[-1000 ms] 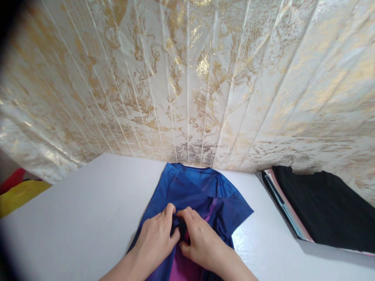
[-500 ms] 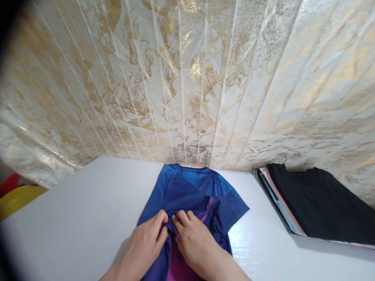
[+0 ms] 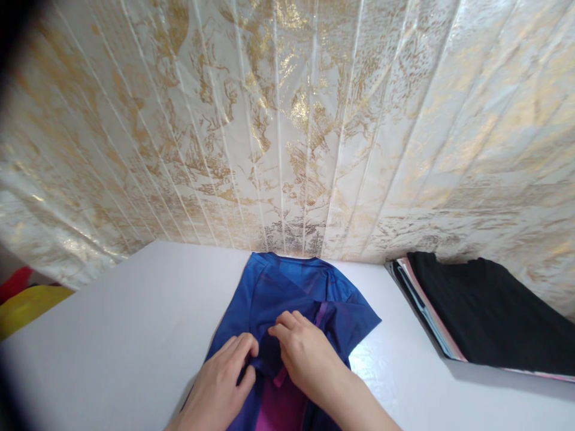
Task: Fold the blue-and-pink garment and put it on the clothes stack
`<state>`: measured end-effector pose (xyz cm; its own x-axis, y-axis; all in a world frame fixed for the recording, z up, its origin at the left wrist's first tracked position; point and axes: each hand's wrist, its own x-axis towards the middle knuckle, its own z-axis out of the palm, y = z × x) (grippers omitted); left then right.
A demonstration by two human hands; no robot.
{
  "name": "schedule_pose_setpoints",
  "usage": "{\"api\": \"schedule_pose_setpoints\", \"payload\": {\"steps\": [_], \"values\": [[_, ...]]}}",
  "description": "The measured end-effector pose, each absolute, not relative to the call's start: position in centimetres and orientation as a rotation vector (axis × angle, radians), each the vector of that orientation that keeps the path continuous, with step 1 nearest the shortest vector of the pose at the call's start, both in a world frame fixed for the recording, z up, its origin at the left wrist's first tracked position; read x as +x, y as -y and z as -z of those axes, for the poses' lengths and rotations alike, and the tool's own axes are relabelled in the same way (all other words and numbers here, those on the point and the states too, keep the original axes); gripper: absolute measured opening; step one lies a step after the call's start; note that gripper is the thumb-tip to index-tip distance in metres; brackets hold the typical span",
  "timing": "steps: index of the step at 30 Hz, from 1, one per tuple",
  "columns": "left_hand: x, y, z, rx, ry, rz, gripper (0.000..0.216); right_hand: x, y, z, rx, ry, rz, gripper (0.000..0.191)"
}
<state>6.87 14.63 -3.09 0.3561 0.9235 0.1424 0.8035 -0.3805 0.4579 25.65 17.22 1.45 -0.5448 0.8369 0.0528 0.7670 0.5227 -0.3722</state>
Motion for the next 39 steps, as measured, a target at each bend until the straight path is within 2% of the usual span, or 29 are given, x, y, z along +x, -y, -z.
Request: {"api": "schedule_pose_setpoints", "payload": {"steps": [5,9,12,16,19,21,27,33,36,39], "values": [[6.6,-14.6,3.0,2.301,-1.451,-0.535,0.036,27.0,-19.1,-1.3,-1.735,2.497,-0.313,0.034],[6.6,-14.7,2.9,2.279,-1.463,-0.492,0.034,26.5,-20.2,-1.3,-1.677,2.434,-0.260,0.036],[6.6,-14.8,2.7,2.261,-1.477,-0.476,0.032,24.6,-20.4,0.2,-1.562,2.483,-0.315,0.043],[6.6,-14.9,2.3,2.226,-1.483,-0.474,0.029,23.4,-20.6,3.3,-1.593,2.534,-0.371,0.065],[6.5,-14.9,2.3,2.212,-1.480,-0.478,0.029,24.0,-20.3,4.0,-1.592,2.498,-0.396,0.071],[6.5,-14.9,2.4,2.208,-1.481,-0.498,0.029,24.4,-19.7,3.1,-1.554,2.446,-0.422,0.068],[6.0,-14.8,3.7,2.082,-1.528,-0.644,0.045,22.9,-16.1,-0.1,-1.402,2.260,-0.662,0.024],[3.9,-12.8,4.1,2.470,-1.430,-0.830,0.043,21.4,-15.4,2.1,-1.521,2.235,-0.512,0.019],[2.9,-12.0,4.8,2.859,-1.287,-0.712,0.038,22.0,-16.0,2.2,-1.532,2.154,-0.604,0.021],[2.6,-11.9,6.0,3.177,-1.126,-0.598,0.044,22.5,-16.3,1.7,-1.524,2.082,-0.716,0.019]]}}
